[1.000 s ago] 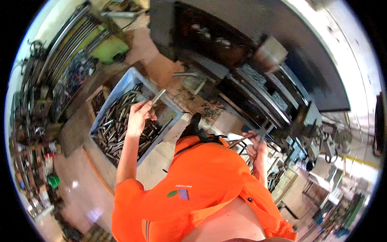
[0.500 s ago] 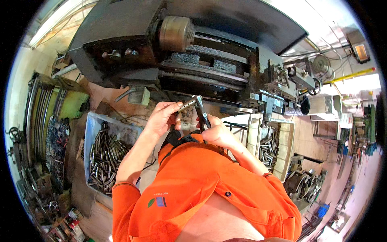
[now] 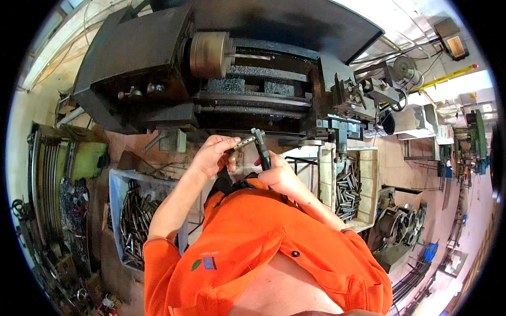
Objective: The person repeatedly picks up small metal rods from a blue bin and inserts them into a rotating machine. They use a tool to secure the rods in place, then remove the processed rods and place them into a white bin. This cycle is performed continuously.
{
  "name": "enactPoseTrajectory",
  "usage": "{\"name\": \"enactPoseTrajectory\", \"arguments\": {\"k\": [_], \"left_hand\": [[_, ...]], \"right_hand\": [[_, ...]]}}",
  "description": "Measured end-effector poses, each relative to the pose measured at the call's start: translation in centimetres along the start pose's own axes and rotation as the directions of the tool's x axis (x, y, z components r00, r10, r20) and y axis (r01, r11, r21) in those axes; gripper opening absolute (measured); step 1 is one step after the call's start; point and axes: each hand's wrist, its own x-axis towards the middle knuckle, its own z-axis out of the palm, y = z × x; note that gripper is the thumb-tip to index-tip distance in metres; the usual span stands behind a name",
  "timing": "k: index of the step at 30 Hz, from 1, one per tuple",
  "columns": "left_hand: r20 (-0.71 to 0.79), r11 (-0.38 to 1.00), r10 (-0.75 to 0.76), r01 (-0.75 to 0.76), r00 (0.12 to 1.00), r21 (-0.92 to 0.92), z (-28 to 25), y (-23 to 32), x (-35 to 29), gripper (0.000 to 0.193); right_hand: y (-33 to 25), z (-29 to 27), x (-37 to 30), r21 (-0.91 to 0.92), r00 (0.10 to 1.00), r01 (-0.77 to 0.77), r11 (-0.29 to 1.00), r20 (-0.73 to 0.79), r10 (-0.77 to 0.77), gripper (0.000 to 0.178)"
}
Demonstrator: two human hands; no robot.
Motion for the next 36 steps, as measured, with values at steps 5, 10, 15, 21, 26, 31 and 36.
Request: {"name": "enactPoseTrajectory", "arguments": {"k": [5, 10, 15, 21, 26, 31, 36], "left_hand": [[0.074, 0.998, -0.049, 0.052, 0.996, -0.031, -1.2, 0.9, 1.0, 0.023], [0.210, 0.993, -0.107, 0.116, 0.972, -0.030, -3.3, 1.1, 2.5, 0.024], [0.208, 0.994, -0.067, 0.084, 0.976, -0.071, -2.9, 1.6, 3.1, 0.027], [0.372, 0.925, 0.065, -0.195, 0.926, 0.326, -2.0, -0.2, 3.5, 0.041], [0.508, 0.799, 0.073, -0.355, 0.858, 0.485, 1.1, -4.2, 5.0, 0.057], [0.453, 0.963, -0.112, -0.015, 0.884, 0.268, 3.6, -1.9, 8.4, 0.043], [0.427, 0.968, -0.004, -0.103, 0.904, 0.227, 5.5, -1.5, 10.8, 0.038]], "right_hand": [[0.3, 0.5, 0.9, 0.216, 0.999, -0.046, 0.975, 0.031, 0.040, 0.027], [-1.9, 1.2, 1.0, 0.247, 0.995, -0.087, 0.965, -0.035, 0.099, 0.026], [-1.4, 2.0, 1.9, 0.205, 0.986, -0.050, 0.978, -0.144, 0.081, 0.023], [-1.0, 1.0, 4.3, 0.669, 0.920, 0.023, 0.743, -0.306, 0.247, 0.013], [-1.7, -0.9, 8.4, 0.674, 0.841, 0.128, 0.728, -0.462, 0.280, 0.014], [-0.7, -2.7, 10.8, 0.725, 0.839, 0.206, 0.657, -0.477, 0.264, 0.011], [-0.1, -5.3, 11.6, 0.710, 0.876, 0.261, 0.654, -0.459, 0.149, 0.030]]}}
